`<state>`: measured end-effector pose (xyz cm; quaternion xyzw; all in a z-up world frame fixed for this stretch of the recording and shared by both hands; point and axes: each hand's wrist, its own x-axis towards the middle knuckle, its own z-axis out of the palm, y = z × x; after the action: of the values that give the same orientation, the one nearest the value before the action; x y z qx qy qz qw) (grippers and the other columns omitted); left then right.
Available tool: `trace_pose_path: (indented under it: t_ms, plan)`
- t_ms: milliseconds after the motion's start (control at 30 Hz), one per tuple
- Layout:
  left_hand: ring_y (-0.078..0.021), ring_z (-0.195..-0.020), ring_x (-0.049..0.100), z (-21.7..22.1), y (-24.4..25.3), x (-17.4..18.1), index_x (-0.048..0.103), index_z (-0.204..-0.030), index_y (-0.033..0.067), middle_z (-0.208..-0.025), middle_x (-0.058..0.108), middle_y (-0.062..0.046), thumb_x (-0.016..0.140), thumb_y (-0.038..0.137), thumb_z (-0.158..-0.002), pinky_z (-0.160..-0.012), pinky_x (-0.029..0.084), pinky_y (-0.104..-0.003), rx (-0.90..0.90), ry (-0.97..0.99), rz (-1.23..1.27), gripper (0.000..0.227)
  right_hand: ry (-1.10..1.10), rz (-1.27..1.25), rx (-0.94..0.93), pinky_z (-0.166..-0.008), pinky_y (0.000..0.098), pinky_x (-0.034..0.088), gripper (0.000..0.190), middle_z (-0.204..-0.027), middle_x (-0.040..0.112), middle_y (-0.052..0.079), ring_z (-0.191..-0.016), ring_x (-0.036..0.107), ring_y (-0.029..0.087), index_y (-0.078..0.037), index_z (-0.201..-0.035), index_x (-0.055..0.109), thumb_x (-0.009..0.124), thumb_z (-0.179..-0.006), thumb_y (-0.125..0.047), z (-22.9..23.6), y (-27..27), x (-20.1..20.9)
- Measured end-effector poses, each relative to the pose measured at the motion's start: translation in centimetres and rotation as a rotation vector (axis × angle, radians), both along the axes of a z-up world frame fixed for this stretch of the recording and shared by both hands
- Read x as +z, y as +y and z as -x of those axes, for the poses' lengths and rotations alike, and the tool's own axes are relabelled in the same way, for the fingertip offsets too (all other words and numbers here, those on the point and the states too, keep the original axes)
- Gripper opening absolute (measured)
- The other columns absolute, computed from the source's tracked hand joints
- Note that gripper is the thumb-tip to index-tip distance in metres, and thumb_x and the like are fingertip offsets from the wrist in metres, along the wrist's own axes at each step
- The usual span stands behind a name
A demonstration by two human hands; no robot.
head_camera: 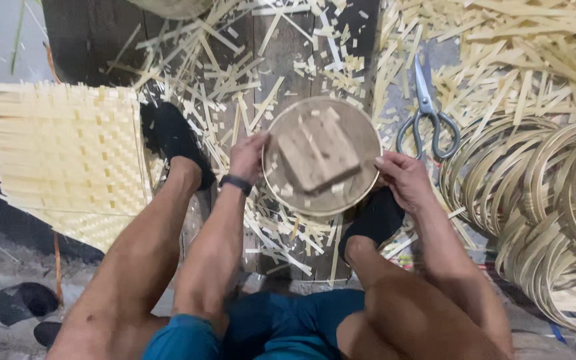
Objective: The person places a circular bamboo frame onto a woven mat, trims the excess matting with shears, and stacks the finished circular base. The process is repeated with additional mats and frames.
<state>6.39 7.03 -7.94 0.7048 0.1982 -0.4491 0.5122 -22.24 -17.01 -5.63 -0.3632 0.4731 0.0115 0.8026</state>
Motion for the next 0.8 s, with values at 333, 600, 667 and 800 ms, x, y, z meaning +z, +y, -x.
trace_pose_path:
  t_ms: [333, 600, 667, 800]
  plan:
    - [-0.0309, -0.090, 0.073, 9.3, 3.5, -5.2, 0.061, -0.117, -0.0081, -0.106, 0.071, -0.019, 0.056, 0.014, -0.103, -0.085, 0.064, -0.045, 0.170, 0.197, 0.181, 0.027, 0.309, 0.192, 0.112, -0.049, 0.0322, 0.056, 0.019, -0.073, 0.070, 0.016, -0.059, 0.069, 0.022, 0.007, -0.086, 0.069, 0.069, -0.096, -0.009, -1.1, 3.4, -3.1]
    - [-0.0261, -0.094, 0.072, 12.2, 1.8, -1.1, 0.059, -0.111, -0.0006, -0.110, 0.069, -0.014, 0.063, 0.008, -0.098, -0.087, 0.062, -0.043, 0.370, 0.381, 0.128, 0.016, 0.173, 0.143, 0.004, -0.050, 0.0278, 0.057, 0.018, -0.070, 0.070, 0.009, -0.060, 0.071, 0.015, 0.003, -0.084, 0.072, 0.070, -0.095, -0.010, -1.1, 4.5, -1.8]
    - [-0.0279, -0.094, 0.072, 14.2, 1.7, -1.8, 0.057, -0.108, -0.0036, -0.108, 0.069, -0.016, 0.064, 0.005, -0.096, -0.089, 0.062, -0.044, 0.377, 0.363, 0.143, 0.016, 0.209, 0.171, 0.004, -0.050, 0.0278, 0.056, 0.018, -0.070, 0.070, 0.010, -0.060, 0.071, 0.016, 0.004, -0.085, 0.073, 0.070, -0.095, -0.010, -1.5, 5.0, -1.7]
    - [-0.0276, -0.092, 0.072, 15.3, 1.8, -3.5, 0.059, -0.107, -0.0086, -0.106, 0.069, -0.018, 0.065, 0.007, -0.097, -0.089, 0.060, -0.041, 0.299, 0.205, 0.208, 0.019, 0.224, 0.205, 0.030, -0.050, 0.0296, 0.058, 0.023, -0.070, 0.070, 0.011, -0.060, 0.071, 0.017, 0.009, -0.085, 0.070, 0.071, -0.096, -0.011, -1.7, 4.9, -1.2]
